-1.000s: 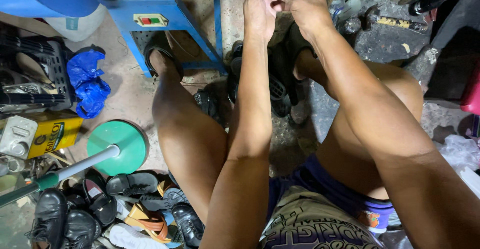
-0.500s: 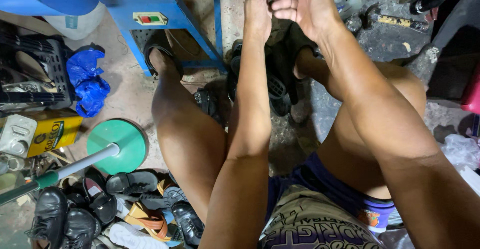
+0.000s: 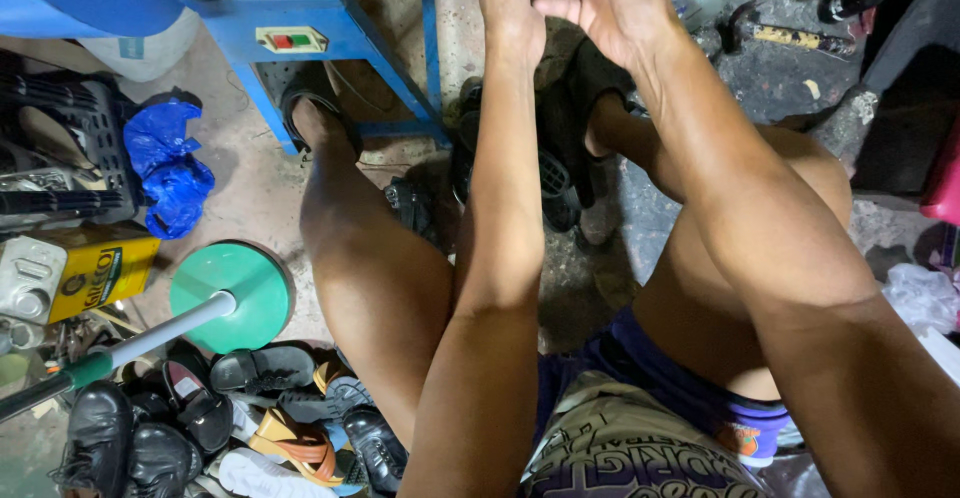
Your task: The person sits on the floor and uses a bench grinder to smooth the bottom of a black shoe sole. They hold the sole with both hands, repeatedly pressing it against the rotating wheel and rotating the sole to grind different areas. The person occasionally inspects the sole between grinding passes.
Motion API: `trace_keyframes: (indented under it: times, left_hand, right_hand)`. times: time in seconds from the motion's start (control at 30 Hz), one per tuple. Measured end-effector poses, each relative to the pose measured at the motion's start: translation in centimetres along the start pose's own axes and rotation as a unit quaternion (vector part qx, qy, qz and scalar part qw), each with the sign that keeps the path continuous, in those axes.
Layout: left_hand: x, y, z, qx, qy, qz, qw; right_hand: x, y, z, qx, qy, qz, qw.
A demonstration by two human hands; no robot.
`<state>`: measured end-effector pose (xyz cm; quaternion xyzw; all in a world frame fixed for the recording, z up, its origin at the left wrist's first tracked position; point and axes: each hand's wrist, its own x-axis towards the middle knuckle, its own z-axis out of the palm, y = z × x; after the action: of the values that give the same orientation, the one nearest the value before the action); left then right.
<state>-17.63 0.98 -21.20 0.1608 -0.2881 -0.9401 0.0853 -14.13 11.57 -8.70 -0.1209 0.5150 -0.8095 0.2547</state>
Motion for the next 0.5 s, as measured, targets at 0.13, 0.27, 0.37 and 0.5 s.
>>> trace_keyframes:
  times: [0.13, 0.27, 0.37, 0.5]
  left_hand:
    - [-1.4, 0.0, -0.8, -0.038, -0.115, -0.001, 0.993]
    - [-2.3, -0.3, -1.1, -0.058, -0.134, -0.008, 0.989]
    - [-2.9, -0.8, -1.4, -0.056, -0.147, -0.017, 0.987]
    - [-4.0, -1.0, -1.5, -0.061, -0.163, -0.022, 0.985]
  right_hand:
    - [-1.0, 0.5, -0.7, -0.018, 0.007, -0.015, 1.0]
    - [-2.0, 0.6, -1.5, 0.006, 0.013, 0.008, 1.0]
    - [-3.1, 0.5, -1.9, 0.012, 0.019, 0.008, 1.0]
    - [-4.1, 0.2, -2.5, 0.008, 0.011, 0.016, 1.0]
